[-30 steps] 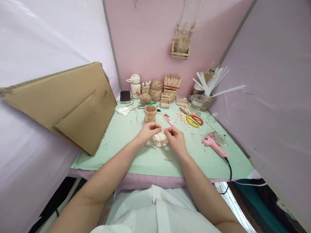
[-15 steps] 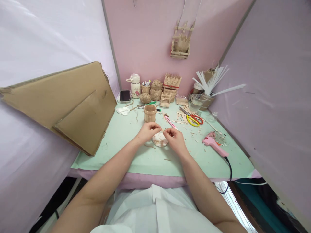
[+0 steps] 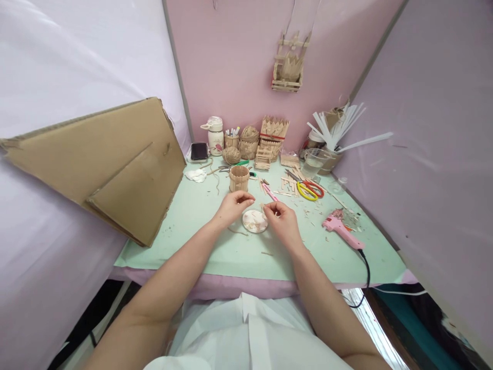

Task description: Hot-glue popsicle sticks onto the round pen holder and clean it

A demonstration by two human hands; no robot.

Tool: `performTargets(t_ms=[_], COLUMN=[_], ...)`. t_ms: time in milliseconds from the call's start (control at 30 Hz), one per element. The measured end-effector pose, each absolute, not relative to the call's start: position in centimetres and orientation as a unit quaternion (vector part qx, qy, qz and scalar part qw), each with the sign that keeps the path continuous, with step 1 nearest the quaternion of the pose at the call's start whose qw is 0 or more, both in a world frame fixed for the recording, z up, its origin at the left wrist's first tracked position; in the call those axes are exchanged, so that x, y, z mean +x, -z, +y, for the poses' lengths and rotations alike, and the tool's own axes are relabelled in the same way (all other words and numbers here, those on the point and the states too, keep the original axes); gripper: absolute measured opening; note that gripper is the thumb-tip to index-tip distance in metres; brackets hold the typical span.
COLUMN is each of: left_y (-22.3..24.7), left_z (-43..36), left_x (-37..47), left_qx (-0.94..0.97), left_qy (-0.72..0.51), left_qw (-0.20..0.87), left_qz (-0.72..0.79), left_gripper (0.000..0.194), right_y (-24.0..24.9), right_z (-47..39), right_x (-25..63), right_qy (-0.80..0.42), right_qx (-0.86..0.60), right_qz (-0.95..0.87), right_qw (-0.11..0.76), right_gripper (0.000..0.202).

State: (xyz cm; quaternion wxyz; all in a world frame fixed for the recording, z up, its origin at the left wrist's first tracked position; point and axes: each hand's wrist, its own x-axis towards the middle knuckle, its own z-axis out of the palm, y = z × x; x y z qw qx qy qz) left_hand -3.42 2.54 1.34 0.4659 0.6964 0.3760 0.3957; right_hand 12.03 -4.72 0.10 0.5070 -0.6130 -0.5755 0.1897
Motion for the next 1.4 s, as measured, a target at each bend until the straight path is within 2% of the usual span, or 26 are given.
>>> performTargets(t_ms=[100,200,333,633,967,1067,1267,1333,1400], left_y=[-1.6,-1.6,-1.1,-0.5,-0.1,-0.3,-0.8,-0.8,-0.9], left_z=[2.2,1.8,1.6,1.7,1.7,1.6,1.0,0.7,0.6], left_x=[-3.4,-3.3,-3.3,-3.0,-2.9,-3.0,-3.7,-3.8,-3.7], left_qx=[0.742,0.812,0.873,0.910,0.918,0.913,0.881,0.874,0.866], left_qy=[-0.393,-0.397,-0.384,-0.332,-0.319,-0.344,-0.446,-0.462,-0.477], left_qw=[0.408,0.292,0.180,0.095,0.042,0.026,-0.041,-0.067,-0.092], left_qz=[0.360,0.313,0.243,0.231,0.232,0.220,0.155,0.134,0.119], left_gripper=[0.018,0.016,0.018,0.025,0.020,0.019,0.013,0.011,0.009], right_y=[-0.2,-0.2,0.0,0.3,0.3,-0.2,-2.5,-3.0,-3.2], right_z=[-5.2,-5.7,-5.8,-5.7,-5.9,-6.4,-9.4,-10.6,-11.7], right_x=[12.4,12.4,12.2,12.1,12.1,12.4,16.5,19.4,22.7], right_qy=[-0.070,0.072,0.142,0.140,0.126,0.109,0.106,0.113,0.109], right_qx=[-0.622,-0.633,-0.636,-0.632,-0.631,-0.629,-0.657,-0.691,-0.750], right_qz=[-0.638,-0.683,-0.696,-0.700,-0.700,-0.692,-0.640,-0.608,-0.567], right_qw=[0.448,0.357,0.300,0.302,0.308,0.336,0.383,0.375,0.322], right_gripper=[0.015,0.015,0.014,0.016,0.014,0.012,0.020,0.023,0.026])
